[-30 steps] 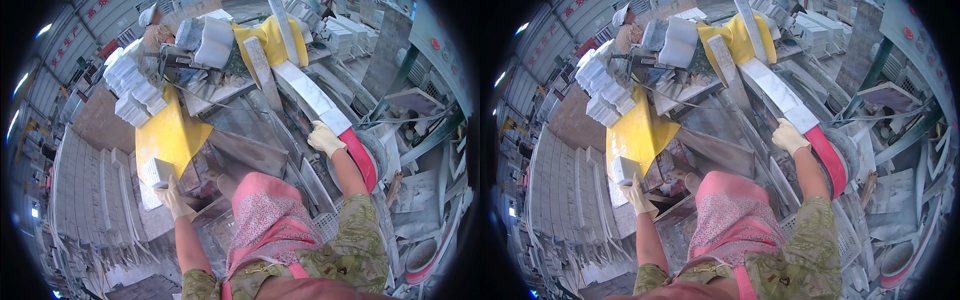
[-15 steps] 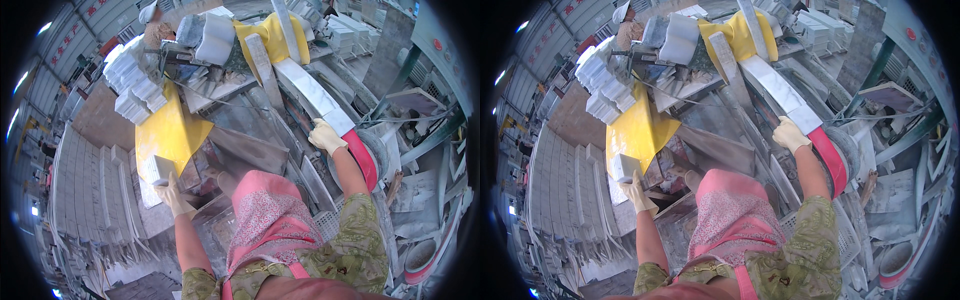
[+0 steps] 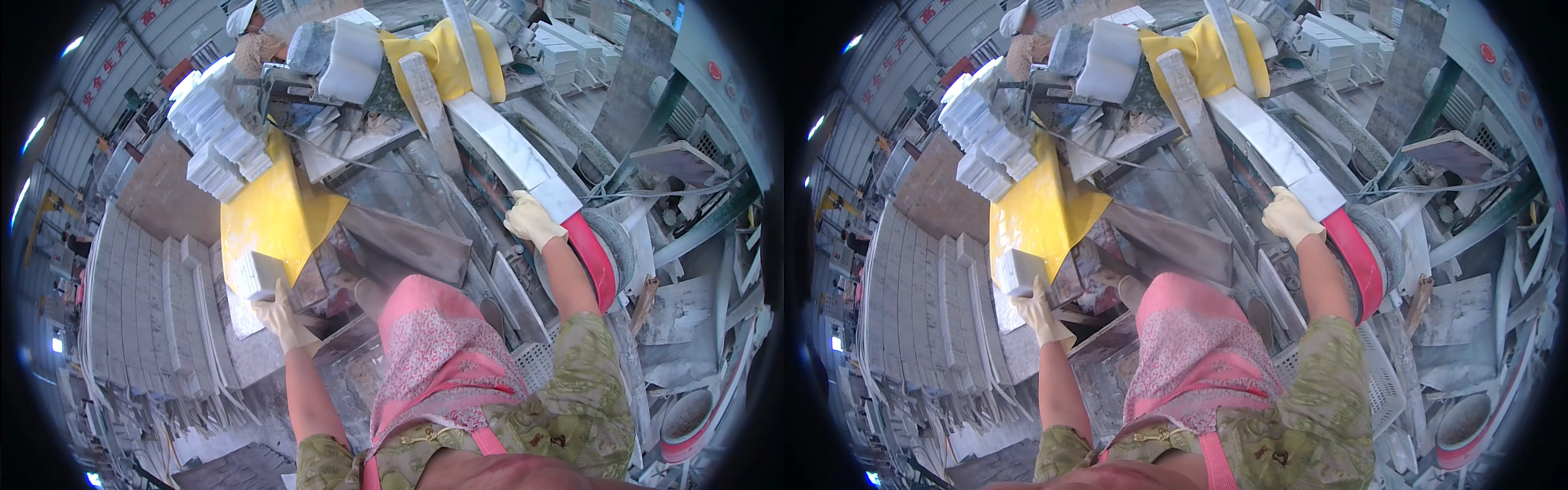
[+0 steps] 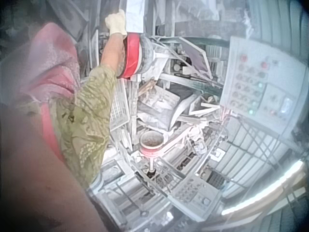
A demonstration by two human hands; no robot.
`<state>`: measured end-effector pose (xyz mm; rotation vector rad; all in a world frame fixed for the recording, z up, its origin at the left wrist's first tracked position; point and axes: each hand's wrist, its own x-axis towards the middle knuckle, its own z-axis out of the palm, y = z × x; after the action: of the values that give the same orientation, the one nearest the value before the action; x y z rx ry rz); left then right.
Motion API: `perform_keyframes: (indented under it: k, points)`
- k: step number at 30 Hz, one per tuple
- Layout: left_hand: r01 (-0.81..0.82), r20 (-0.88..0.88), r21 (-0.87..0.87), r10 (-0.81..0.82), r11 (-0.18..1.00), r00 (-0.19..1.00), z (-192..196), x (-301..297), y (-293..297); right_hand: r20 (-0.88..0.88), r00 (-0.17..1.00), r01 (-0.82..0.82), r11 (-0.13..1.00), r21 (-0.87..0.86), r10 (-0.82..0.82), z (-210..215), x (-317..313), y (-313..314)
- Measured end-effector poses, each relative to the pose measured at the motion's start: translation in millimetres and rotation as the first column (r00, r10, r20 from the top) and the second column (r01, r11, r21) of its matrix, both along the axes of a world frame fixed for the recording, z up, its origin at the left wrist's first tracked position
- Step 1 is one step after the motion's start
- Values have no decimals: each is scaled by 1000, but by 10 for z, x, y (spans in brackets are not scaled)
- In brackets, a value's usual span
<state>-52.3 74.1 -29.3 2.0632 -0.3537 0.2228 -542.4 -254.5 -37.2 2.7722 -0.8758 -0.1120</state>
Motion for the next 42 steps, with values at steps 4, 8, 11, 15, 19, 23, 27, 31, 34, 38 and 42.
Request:
perform_keyframes:
  k: [4,8,11,15,19,23,27,31,34,38,42]
  points:
    - [-40,-27,118,44,992,999,-4,45,6,115,993,18,993,116,-31,176,87,50]
    - [-33,-7,87,34,996,999,-10,66,-4,637,767,-9,994,-112,79,445,-85,203]
    - [-10,3,59,10,998,1000,-7,52,-4,576,806,157,988,11,-135,636,-682,303]
    - [-44,-7,71,44,997,999,-2,16,-19,277,840,369,866,338,-466,658,-1276,443]
    - [-49,-29,123,53,991,998,11,24,-30,197,855,432,869,241,-479,556,-1205,605]
    - [-35,3,136,35,990,999,19,44,-5,215,825,522,851,65,-522,441,-815,643]
    - [-35,-6,122,36,992,999,14,23,5,189,761,632,775,4,-621,349,-636,563]
    - [-50,-36,66,52,997,998,19,2,-16,201,793,590,807,-19,-575,388,-758,584]
    - [-79,8,103,78,992,997,18,0,-32,135,855,506,863,-3,-501,516,-911,616]
    - [-60,-37,57,62,997,997,-18,3,-26,153,862,487,874,12,-482,544,-936,626]
    - [-57,10,99,57,993,998,-40,41,-14,321,798,522,851,58,-511,432,-870,634]
